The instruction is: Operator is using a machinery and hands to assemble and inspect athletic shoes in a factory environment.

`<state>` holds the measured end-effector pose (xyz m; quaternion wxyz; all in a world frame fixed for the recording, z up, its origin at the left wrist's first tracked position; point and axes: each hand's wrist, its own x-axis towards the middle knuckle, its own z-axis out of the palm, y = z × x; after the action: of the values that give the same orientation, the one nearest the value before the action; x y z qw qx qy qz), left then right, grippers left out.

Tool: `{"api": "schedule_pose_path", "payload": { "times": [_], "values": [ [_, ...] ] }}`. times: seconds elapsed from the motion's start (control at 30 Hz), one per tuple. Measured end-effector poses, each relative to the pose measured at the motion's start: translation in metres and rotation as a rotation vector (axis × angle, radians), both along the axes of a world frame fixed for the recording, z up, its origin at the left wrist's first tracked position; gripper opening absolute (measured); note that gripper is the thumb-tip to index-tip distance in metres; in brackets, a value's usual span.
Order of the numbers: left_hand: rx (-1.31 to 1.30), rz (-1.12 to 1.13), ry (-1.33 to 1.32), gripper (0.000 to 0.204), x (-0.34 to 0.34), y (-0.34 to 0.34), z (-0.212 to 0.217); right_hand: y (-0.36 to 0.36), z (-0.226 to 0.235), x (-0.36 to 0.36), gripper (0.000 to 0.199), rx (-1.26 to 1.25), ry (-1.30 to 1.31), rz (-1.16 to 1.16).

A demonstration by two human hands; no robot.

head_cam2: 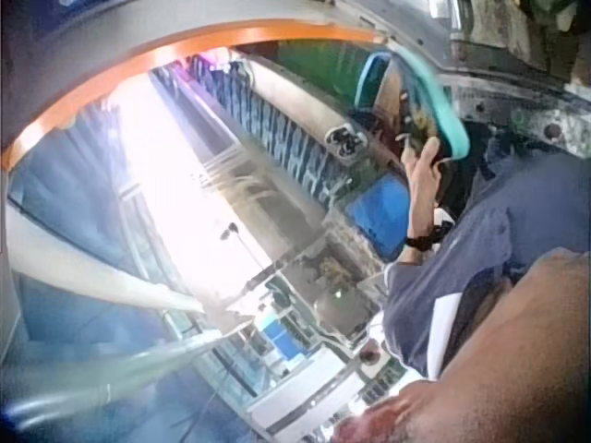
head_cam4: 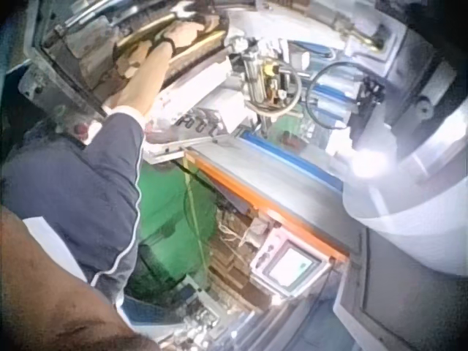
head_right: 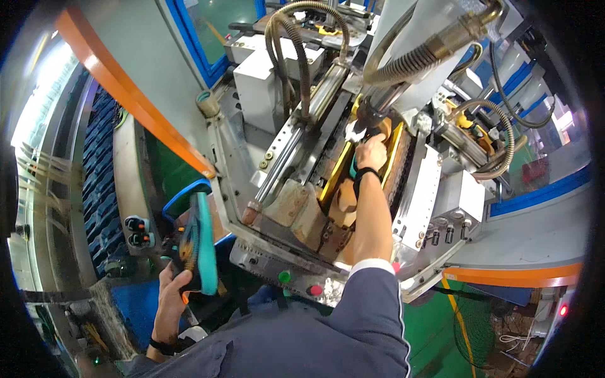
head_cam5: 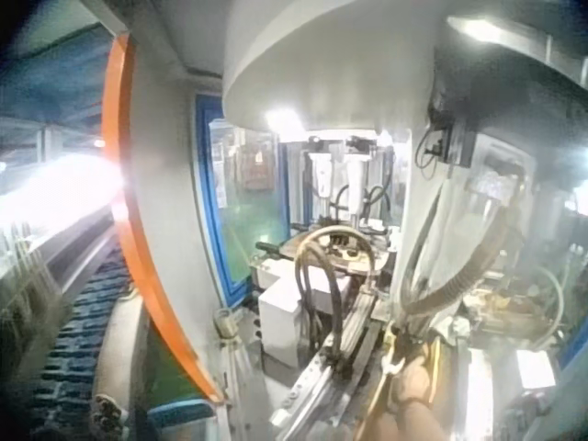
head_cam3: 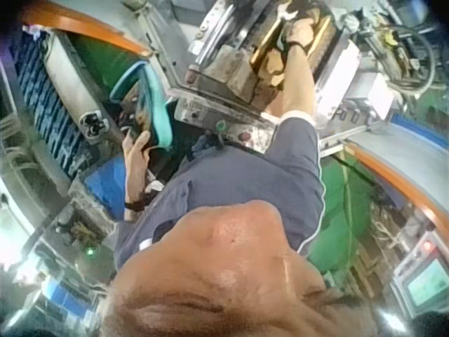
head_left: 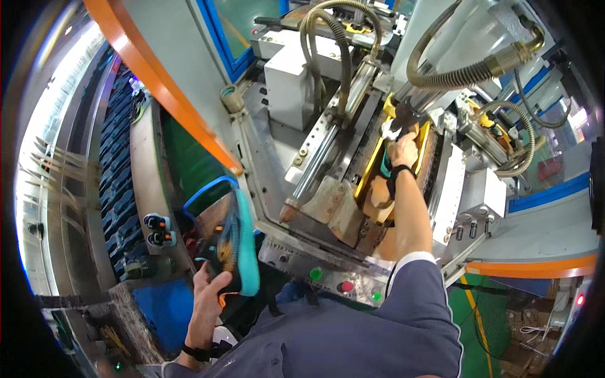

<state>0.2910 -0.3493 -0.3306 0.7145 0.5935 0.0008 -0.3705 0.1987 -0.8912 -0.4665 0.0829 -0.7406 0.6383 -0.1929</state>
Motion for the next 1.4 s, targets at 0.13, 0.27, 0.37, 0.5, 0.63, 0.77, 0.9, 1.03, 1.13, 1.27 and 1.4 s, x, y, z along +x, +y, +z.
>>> {"api": "schedule_pose_path", "payload": {
  "times": [0.13, 0.27, 0.37, 0.5, 0.63, 0.77, 0.9, 1.03, 1.13, 1.27, 1.4],
  "values": [
    [-0.010, 0.206, -0.072, 0.037, -0.019, 0.047, -0.020, 0.003, 0.009, -0.011, 0.056, 0.198, -0.051, -0.012],
    [0.005, 0.424, 0.055, 0.028, -0.044, 0.067, -0.034, 0.115, 0.055, -0.030, 0.066, -0.223, -0.208, 0.437],
    [-0.012, 0.388, 0.084, 0.026, -0.052, 0.067, -0.048, 0.245, 0.072, -0.054, 0.034, -0.053, -0.371, 0.818],
    [-0.054, 0.287, 0.122, 0.024, -0.065, 0.048, -0.047, 0.339, -0.004, -0.073, 0.021, 0.064, -0.458, 1.024],
    [-0.019, 0.255, 0.116, 0.021, -0.076, 0.042, -0.043, 0.363, -0.105, -0.075, 0.021, 0.262, -0.265, 1.046],
    [0.027, 0.252, 0.087, 0.022, -0.082, 0.049, -0.044, 0.365, -0.158, -0.075, 0.018, 0.191, -0.197, 1.065],
    [0.053, 0.275, 0.071, 0.022, -0.084, 0.056, -0.043, 0.364, -0.165, -0.075, 0.024, 0.272, -0.121, 1.033],
    [0.147, 0.378, 0.031, 0.021, -0.089, 0.050, -0.041, 0.362, -0.160, -0.077, 0.020, 0.248, -0.192, 1.019],
    [0.122, 0.319, 0.040, 0.020, -0.089, 0.059, -0.045, 0.359, -0.156, -0.078, 0.019, 0.276, -0.265, 1.017],
    [0.057, 0.345, 0.066, 0.024, -0.104, 0.073, -0.046, 0.360, -0.155, -0.070, 0.021, 0.435, -0.283, 1.021],
    [0.019, 0.392, 0.163, 0.030, -0.129, 0.099, -0.049, 0.360, -0.165, -0.064, 0.022, 0.412, -0.278, 1.119]
  ]
}}
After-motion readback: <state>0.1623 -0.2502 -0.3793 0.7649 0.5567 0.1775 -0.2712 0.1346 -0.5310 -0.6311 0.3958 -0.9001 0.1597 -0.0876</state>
